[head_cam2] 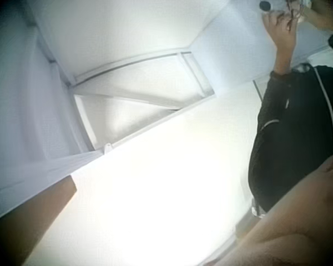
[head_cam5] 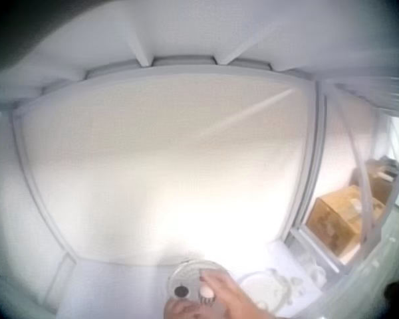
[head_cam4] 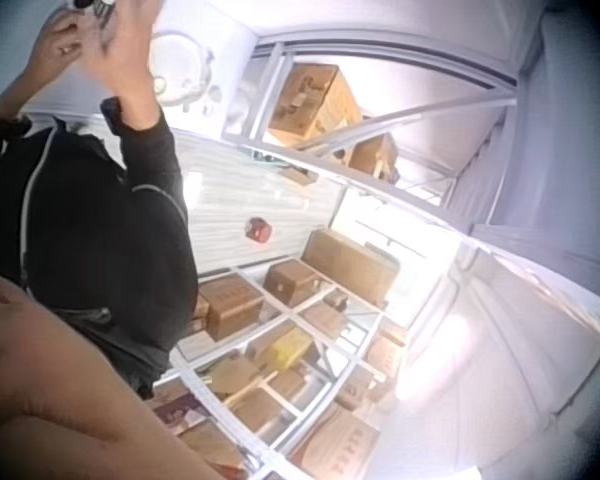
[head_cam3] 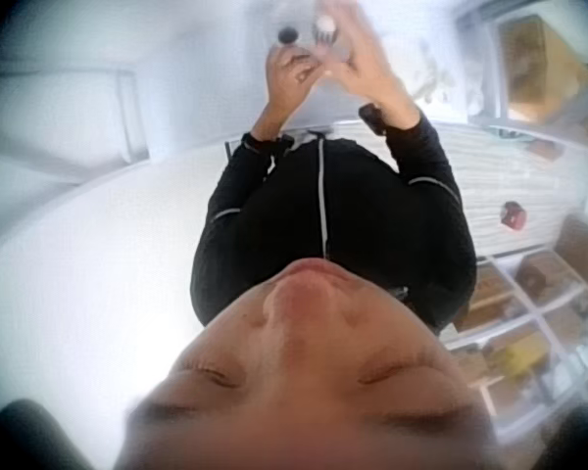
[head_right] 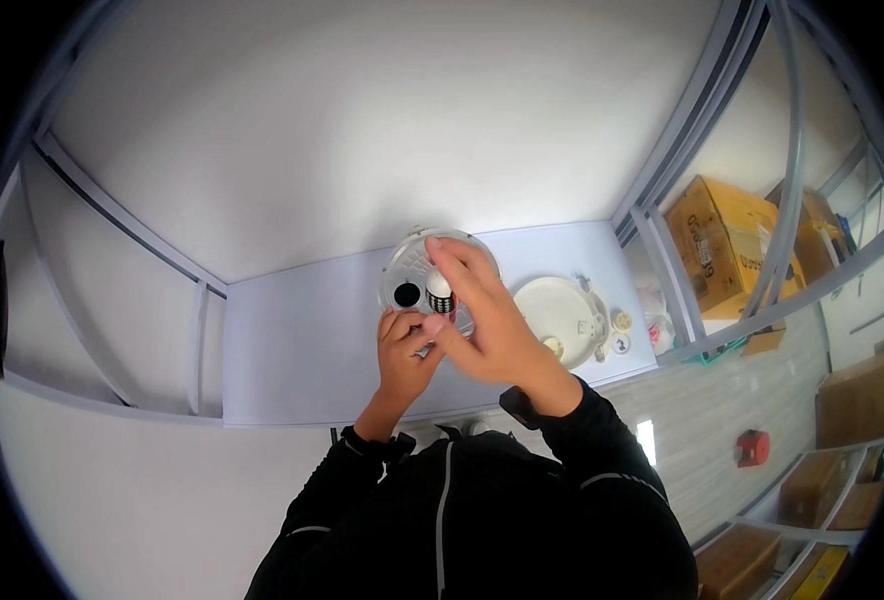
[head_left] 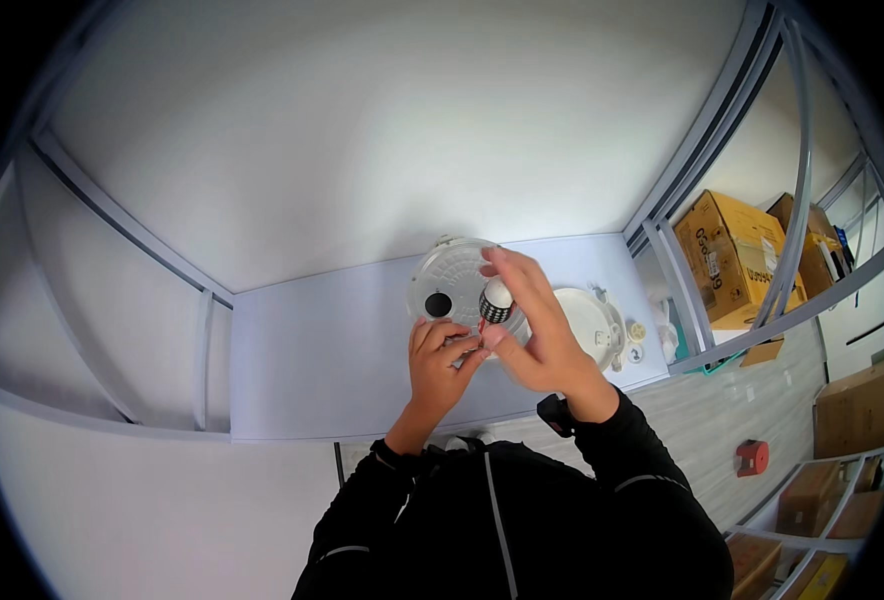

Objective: The person uses a screwdriver to fasten screws into a white circular plastic fixture base, then attaches a white plastic cover to the base. The person works at a white shelf in a storage area.

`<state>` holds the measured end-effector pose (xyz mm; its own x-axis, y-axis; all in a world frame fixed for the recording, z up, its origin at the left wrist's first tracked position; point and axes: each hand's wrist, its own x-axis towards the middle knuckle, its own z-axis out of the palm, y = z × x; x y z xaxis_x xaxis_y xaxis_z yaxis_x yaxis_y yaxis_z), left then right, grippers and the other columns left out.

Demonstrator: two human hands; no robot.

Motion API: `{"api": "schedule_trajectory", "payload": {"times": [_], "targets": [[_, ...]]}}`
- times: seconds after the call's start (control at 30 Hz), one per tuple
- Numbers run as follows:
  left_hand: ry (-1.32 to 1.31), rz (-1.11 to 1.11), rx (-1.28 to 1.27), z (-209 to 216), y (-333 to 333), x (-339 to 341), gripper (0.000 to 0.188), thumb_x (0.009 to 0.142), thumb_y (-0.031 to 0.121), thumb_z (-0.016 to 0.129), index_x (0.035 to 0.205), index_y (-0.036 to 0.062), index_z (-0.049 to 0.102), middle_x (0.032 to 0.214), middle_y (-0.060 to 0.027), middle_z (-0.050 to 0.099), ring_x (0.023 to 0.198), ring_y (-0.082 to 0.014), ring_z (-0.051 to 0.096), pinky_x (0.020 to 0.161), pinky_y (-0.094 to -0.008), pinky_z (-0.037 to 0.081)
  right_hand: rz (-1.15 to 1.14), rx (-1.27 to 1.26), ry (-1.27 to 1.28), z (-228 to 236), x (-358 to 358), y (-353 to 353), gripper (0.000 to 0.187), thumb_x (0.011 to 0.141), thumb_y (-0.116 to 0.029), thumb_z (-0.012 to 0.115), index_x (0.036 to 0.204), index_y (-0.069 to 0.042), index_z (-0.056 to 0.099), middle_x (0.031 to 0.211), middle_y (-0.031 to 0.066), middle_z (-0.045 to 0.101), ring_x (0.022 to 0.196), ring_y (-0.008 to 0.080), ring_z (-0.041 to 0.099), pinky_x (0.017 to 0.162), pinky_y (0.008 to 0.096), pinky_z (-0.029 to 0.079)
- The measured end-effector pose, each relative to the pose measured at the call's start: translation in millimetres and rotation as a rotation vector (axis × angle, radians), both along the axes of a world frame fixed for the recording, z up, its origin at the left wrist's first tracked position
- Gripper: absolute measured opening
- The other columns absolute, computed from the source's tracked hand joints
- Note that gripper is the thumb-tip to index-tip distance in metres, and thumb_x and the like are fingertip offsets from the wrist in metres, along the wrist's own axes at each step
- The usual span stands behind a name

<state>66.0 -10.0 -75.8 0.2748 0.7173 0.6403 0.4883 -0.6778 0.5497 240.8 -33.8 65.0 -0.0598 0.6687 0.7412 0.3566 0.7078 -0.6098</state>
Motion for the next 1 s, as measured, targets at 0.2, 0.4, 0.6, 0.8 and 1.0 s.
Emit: {"api": "schedule_trajectory", "payload": {"times": [0.2,0.4,0.6,0.8,1.0], "targets": [[0.019,-0.008,-0.013,1,0,0,0.019,0.08,0.027,0.092,0.092,0.015,0.082,0.11,0.0004,0.072,0.117,-0.0281,0.063,0.115,-0.0572,0.04,-0.043,0.009,-0.137,-10,10,-3,0.064,0.091,-0.009,0.08,0.152,-0.004,0.06,0.131,0.0184,0.064,0.111,0.0317,0.066,0.089,0.0373,0.057],[0.003,-0.034,0.002,3,0,-3,0.018,0.081,0.026,0.091,0.093,0.015,0.083,0.109,0.0,0.072,0.116,-0.0278,0.063,0.113,-0.0562,0.041,0.008,0.037,-0.02,-5,0,-4,0.058,0.089,-0.012,0.085,0.144,-0.006,0.067,0.121,0.0151,0.061,0.099,0.027,0.064,0.083,0.0359,0.057],[0.022,-0.018,0.007,5,-1,-3,0.017,0.083,0.025,0.089,0.097,0.0158,0.084,0.109,0.0005,0.072,0.116,-0.027,0.064,0.113,-0.0546,0.04,-0.098,-0.057,-0.159,-14,9,-13,0.056,0.094,-0.008,0.078,0.148,-0.004,0.064,0.134,0.0202,0.06,0.108,0.0347,0.065,0.091,0.0415,0.057],[0.003,-0.036,-0.022,6,-2,-4,0.017,0.083,0.026,0.089,0.096,0.0154,0.085,0.109,0.0002,0.072,0.115,-0.0269,0.064,0.114,-0.053,0.04,-0.038,0.06,-0.079,-7,1,-4,0.057,0.092,-0.004,0.08,0.146,-0.001,0.062,0.134,0.0207,0.056,0.103,0.0323,0.067,0.089,0.0389,0.057],[0.014,-0.043,-0.034,6,-2,-5,0.017,0.082,0.025,0.09,0.095,0.0139,0.084,0.11,-0.0001,0.072,0.115,-0.0264,0.064,0.113,-0.0524,0.04,-0.128,-0.032,-0.204,-15,11,-12,0.06,0.097,-0.004,0.073,0.153,0.001,0.054,0.142,0.024,0.059,0.112,0.0366,0.068,0.096,0.0417,0.056]]}}
